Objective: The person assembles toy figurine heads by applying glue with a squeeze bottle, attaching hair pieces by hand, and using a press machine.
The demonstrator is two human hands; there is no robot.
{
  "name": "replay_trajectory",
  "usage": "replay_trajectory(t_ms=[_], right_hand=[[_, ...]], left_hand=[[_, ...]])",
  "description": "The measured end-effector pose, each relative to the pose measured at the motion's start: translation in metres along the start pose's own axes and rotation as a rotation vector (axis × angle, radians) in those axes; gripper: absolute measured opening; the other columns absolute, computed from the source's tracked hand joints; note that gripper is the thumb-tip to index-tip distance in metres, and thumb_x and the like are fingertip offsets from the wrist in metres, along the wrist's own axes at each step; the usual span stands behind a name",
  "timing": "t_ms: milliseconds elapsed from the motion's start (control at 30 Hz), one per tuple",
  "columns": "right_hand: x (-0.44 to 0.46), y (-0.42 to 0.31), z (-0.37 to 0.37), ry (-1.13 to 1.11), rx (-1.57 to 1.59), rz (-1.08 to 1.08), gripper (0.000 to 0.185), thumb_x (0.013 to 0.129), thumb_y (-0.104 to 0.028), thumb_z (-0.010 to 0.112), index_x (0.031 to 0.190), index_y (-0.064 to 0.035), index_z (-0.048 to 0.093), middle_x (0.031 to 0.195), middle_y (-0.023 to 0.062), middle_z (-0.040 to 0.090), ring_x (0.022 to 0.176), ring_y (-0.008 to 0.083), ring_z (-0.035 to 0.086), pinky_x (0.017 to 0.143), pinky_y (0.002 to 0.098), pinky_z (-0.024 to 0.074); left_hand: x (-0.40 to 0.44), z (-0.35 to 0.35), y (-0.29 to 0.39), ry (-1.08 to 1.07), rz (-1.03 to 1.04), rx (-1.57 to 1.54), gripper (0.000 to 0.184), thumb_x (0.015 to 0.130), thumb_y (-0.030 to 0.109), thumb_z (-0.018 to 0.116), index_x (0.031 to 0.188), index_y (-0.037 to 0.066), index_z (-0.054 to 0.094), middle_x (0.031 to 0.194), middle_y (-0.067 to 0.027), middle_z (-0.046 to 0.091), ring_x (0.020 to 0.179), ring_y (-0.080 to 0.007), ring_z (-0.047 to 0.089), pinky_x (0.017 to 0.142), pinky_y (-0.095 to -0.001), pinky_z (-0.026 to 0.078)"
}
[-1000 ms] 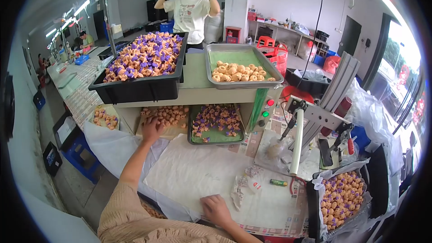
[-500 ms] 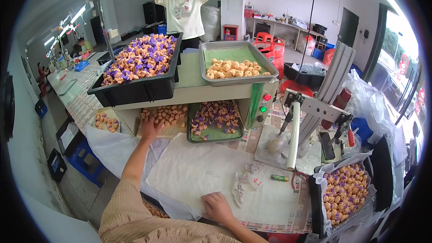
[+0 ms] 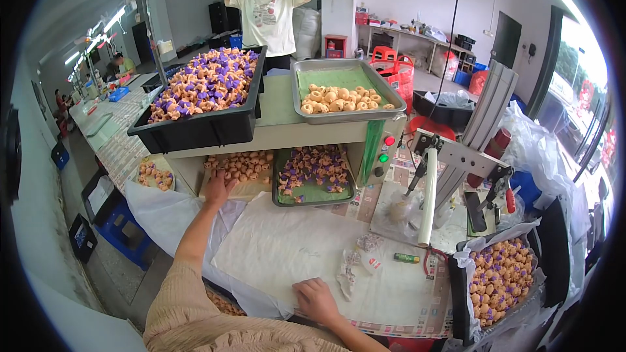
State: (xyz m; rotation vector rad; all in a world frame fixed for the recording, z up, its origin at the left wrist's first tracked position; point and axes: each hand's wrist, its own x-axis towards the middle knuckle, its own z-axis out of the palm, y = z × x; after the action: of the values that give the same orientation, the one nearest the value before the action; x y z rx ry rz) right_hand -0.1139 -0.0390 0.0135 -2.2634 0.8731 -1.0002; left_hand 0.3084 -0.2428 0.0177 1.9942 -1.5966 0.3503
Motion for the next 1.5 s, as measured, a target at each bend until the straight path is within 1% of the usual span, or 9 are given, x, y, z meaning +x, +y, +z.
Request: replay_trajectory(t_ms=[267, 367, 533, 667, 1033, 1200, 1300, 1433, 1500], right_hand=[[0.001, -0.001, -0.001, -0.005, -0.005, 0.003, 0.022, 0.074, -0.003, 0.066, 0.096, -0.0052, 0.066, 0.088, 0.0084, 0.065, 0.086, 0.0269, 0.059, 0.079, 0.0369, 0.0477], [0.001, -0.001, -0.001, -0.010, -0.008, 0.002, 0.021, 0.074, -0.003, 0.066, 0.096, -0.0052, 0.066, 0.088, 0.0085, 0.066, 0.086, 0.0271, 0.059, 0.079, 0.0370, 0.0477], [-0.002, 0.001, 0.002, 0.000, -0.008, 0.002, 0.022, 0.074, -0.003, 0.065, 0.096, -0.0052, 0.066, 0.088, 0.0086, 0.066, 0.086, 0.0272, 0.060, 0.079, 0.0373, 0.0478], [-0.002, 0.003, 0.002, 0.002, -0.011, -0.007, 0.023, 0.074, -0.003, 0.065, 0.096, -0.0053, 0.066, 0.088, 0.0086, 0.066, 0.086, 0.0272, 0.060, 0.079, 0.0374, 0.0478], [-0.001, 0.001, 0.000, -0.004, -0.002, 0.002, 0.024, 0.073, -0.004, 0.065, 0.097, -0.0057, 0.066, 0.088, 0.0082, 0.065, 0.086, 0.0271, 0.059, 0.079, 0.0371, 0.0474], [-0.002, 0.000, 0.000, -0.004, 0.020, 0.016, 0.021, 0.075, -0.004, 0.065, 0.096, -0.0050, 0.066, 0.089, 0.0089, 0.065, 0.086, 0.0280, 0.059, 0.078, 0.0376, 0.0476], [0.000, -0.002, -0.003, 0.003, 0.033, 0.022, 0.016, 0.077, -0.004, 0.065, 0.093, -0.0037, 0.066, 0.089, 0.0105, 0.065, 0.086, 0.0297, 0.059, 0.077, 0.0387, 0.0480], [0.001, -0.001, -0.003, 0.009, 0.049, 0.014, 0.015, 0.077, -0.003, 0.065, 0.093, -0.0037, 0.065, 0.089, 0.0106, 0.065, 0.086, 0.0300, 0.059, 0.077, 0.0391, 0.0478], [0.000, -0.001, -0.002, 0.020, 0.048, 0.003, 0.015, 0.077, -0.003, 0.064, 0.093, -0.0037, 0.065, 0.088, 0.0108, 0.065, 0.085, 0.0304, 0.059, 0.077, 0.0393, 0.0476]], left_hand=[[0.001, 0.003, -0.003, -0.109, 0.049, 0.020, 0.043, 0.081, 0.040, 0.068, 0.106, 0.008, 0.055, 0.117, -0.0145, 0.053, 0.092, -0.0350, 0.060, 0.075, -0.0441, 0.052], [0.000, 0.001, 0.000, -0.170, 0.175, 0.030, 0.043, 0.081, 0.038, 0.067, 0.111, 0.009, 0.056, 0.115, -0.0130, 0.056, 0.091, -0.0341, 0.061, 0.075, -0.0435, 0.052], [-0.007, 0.001, 0.019, -0.082, 0.229, 0.089, 0.038, 0.082, 0.034, 0.065, 0.112, 0.010, 0.057, 0.107, -0.0119, 0.060, 0.090, -0.0332, 0.061, 0.076, -0.0429, 0.052], [-0.002, 0.011, 0.020, -0.064, 0.124, 0.010, 0.034, 0.082, 0.030, 0.063, 0.111, 0.012, 0.058, 0.105, -0.0128, 0.061, 0.089, -0.0335, 0.061, 0.075, -0.0435, 0.052], [0.027, 0.047, 0.017, 0.310, -0.323, -0.226, 0.024, 0.084, 0.032, 0.062, 0.094, 0.010, 0.059, 0.086, -0.0141, 0.061, 0.083, -0.0347, 0.060, 0.070, -0.0473, 0.050], [0.040, 0.090, -0.021, 0.477, -0.252, -0.367, 0.027, 0.085, 0.036, 0.060, 0.087, 0.009, 0.058, 0.079, -0.0101, 0.059, 0.075, -0.0280, 0.060, 0.060, -0.0408, 0.049], [0.037, 0.064, -0.013, -0.087, -1.063, -1.719, 0.032, 0.087, 0.040, 0.056, 0.080, 0.009, 0.054, 0.076, -0.0046, 0.056, 0.069, -0.0219, 0.056, 0.051, -0.0317, 0.044], [-0.005, -0.001, 0.064, -0.050, -1.335, -2.085, 0.038, 0.087, 0.045, 0.055, 0.077, 0.009, 0.051, 0.074, -0.0025, 0.053, 0.068, -0.0188, 0.053, 0.049, -0.0251, 0.040], [-0.027, -0.003, 0.079, -0.048, -1.365, -2.138, 0.038, 0.088, 0.044, 0.055, 0.077, 0.008, 0.052, 0.075, -0.0039, 0.054, 0.069, -0.0200, 0.054, 0.049, -0.0256, 0.041]])
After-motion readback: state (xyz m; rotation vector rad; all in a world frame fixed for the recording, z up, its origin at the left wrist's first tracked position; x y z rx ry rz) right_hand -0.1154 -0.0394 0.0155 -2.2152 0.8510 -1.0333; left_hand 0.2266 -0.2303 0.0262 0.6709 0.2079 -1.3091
